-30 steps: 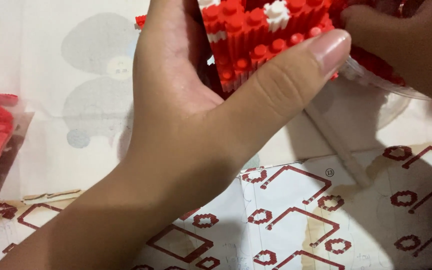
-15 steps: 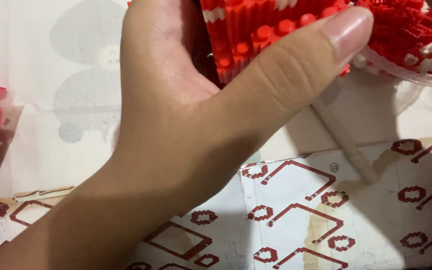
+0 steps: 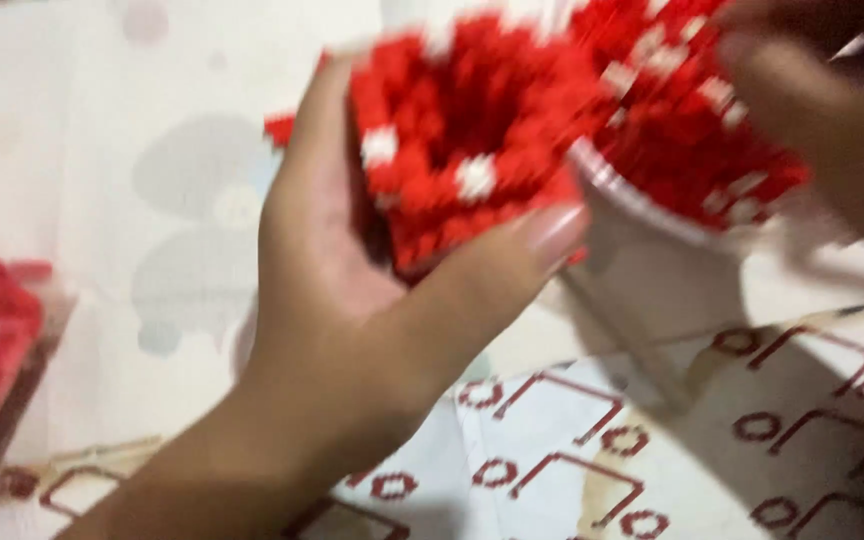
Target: Assembling a model using small red and white interlocking toy blocks on a table.
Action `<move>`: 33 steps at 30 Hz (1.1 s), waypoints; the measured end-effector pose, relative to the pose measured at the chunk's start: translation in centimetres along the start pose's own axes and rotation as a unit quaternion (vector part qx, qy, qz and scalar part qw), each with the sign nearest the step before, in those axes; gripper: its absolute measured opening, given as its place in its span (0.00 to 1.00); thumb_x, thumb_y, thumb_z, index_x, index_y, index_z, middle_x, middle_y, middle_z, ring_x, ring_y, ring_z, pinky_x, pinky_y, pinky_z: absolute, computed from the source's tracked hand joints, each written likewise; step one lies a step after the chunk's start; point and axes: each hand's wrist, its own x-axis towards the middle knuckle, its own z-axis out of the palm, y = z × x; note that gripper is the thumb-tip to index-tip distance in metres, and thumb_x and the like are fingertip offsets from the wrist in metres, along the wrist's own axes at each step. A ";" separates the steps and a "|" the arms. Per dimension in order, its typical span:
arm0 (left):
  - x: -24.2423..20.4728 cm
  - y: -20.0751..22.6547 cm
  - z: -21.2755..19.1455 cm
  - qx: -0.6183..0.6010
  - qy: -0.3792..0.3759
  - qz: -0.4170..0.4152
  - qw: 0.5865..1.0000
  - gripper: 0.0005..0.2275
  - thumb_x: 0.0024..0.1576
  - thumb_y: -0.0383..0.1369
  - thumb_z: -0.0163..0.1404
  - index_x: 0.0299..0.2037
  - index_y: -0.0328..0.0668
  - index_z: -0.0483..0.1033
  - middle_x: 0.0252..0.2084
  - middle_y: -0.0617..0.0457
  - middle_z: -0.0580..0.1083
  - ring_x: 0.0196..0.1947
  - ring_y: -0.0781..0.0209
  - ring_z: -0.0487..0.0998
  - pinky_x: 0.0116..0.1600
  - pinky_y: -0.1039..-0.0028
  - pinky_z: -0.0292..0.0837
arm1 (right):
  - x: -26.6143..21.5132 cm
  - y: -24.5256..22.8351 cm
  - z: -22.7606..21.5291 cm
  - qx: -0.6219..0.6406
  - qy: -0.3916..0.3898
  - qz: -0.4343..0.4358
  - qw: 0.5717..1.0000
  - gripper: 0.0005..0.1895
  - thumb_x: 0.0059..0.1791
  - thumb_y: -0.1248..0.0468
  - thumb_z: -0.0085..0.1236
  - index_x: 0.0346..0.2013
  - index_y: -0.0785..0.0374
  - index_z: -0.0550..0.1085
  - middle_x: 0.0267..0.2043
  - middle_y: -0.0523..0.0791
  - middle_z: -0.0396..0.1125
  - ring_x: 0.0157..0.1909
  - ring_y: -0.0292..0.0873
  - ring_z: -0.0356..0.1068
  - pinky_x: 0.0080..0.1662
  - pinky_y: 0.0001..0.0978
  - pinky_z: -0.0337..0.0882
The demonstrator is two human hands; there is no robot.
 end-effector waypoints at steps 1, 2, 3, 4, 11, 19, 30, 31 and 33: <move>1.7 0.4 0.3 -0.001 -0.005 0.011 1.000 0.23 0.48 0.39 0.55 0.52 0.42 0.66 0.43 0.52 0.79 0.42 0.63 0.84 0.52 0.74 0.85 | 0.0 -4.6 1.7 0.000 0.012 -0.007 1.000 0.09 0.64 0.73 0.55 0.56 0.60 0.78 0.46 0.43 0.73 0.44 0.34 0.70 0.46 0.25 0.69; 1.8 0.3 0.3 -0.003 -0.009 0.023 1.000 0.23 0.48 0.39 0.55 0.52 0.42 0.66 0.43 0.52 0.79 0.42 0.63 0.84 0.52 0.74 0.85 | 0.1 -6.0 1.2 -0.004 0.023 -0.012 1.000 0.09 0.64 0.73 0.55 0.56 0.60 0.78 0.46 0.43 0.73 0.44 0.34 0.70 0.46 0.25 0.69; 1.9 0.2 0.3 0.002 -0.004 0.014 1.000 0.22 0.48 0.40 0.56 0.52 0.42 0.67 0.42 0.53 0.79 0.41 0.62 0.84 0.51 0.74 0.86 | -0.1 -7.2 1.0 -0.018 0.027 -0.013 0.999 0.09 0.60 0.74 0.57 0.52 0.61 0.81 0.38 0.44 0.71 0.37 0.33 0.66 0.38 0.23 0.65; 2.0 0.0 0.3 0.006 0.002 0.006 1.000 0.22 0.48 0.40 0.56 0.51 0.42 0.68 0.41 0.53 0.80 0.40 0.62 0.84 0.50 0.73 0.86 | -0.2 -8.5 0.8 -0.032 0.031 -0.014 0.999 0.10 0.56 0.74 0.59 0.48 0.63 0.83 0.31 0.44 0.70 0.30 0.32 0.62 0.31 0.21 0.61; 2.2 -0.3 0.2 0.031 0.010 0.004 0.999 0.22 0.48 0.41 0.57 0.51 0.44 0.70 0.41 0.54 0.80 0.42 0.62 0.84 0.50 0.73 0.83 | 0.3 -10.1 -0.1 -0.203 -0.027 -0.021 0.979 0.14 0.45 0.63 0.63 0.44 0.48 0.85 0.41 0.41 0.78 0.41 0.42 0.73 0.46 0.36 0.67; 2.3 -2.4 -0.6 -0.185 0.026 -0.129 0.974 0.19 0.45 0.26 0.58 0.49 0.36 0.73 0.31 0.50 0.75 0.31 0.59 0.74 0.39 0.70 0.70 | 0.8 -9.2 -0.7 -0.186 -0.043 -0.087 0.978 0.13 0.45 0.66 0.63 0.43 0.51 0.85 0.41 0.41 0.78 0.39 0.41 0.74 0.42 0.35 0.69; 2.2 -2.3 -0.8 -0.215 -0.083 -0.127 0.965 0.23 0.45 0.30 0.57 0.53 0.29 0.73 0.35 0.46 0.76 0.35 0.56 0.76 0.43 0.68 0.72 | 1.4 -8.0 -3.3 -0.169 0.051 -0.014 0.984 0.13 0.51 0.69 0.54 0.44 0.54 0.83 0.56 0.46 0.74 0.45 0.46 0.69 0.47 0.41 0.66; 2.3 -2.4 -0.9 -0.223 -0.101 -0.110 0.963 0.23 0.48 0.31 0.56 0.54 0.30 0.73 0.35 0.48 0.75 0.35 0.58 0.75 0.44 0.70 0.71 | 1.5 -8.1 -3.3 -0.151 0.035 0.017 0.988 0.14 0.50 0.69 0.49 0.40 0.54 0.82 0.58 0.44 0.75 0.50 0.47 0.70 0.52 0.41 0.64; 2.3 -2.2 -0.7 -0.224 -0.094 -0.119 0.963 0.22 0.47 0.30 0.56 0.53 0.29 0.73 0.34 0.47 0.75 0.34 0.57 0.76 0.42 0.69 0.72 | 1.3 -9.5 -3.3 -0.119 0.028 0.087 0.989 0.14 0.52 0.69 0.47 0.39 0.54 0.82 0.34 0.43 0.63 0.32 0.41 0.58 0.35 0.38 0.56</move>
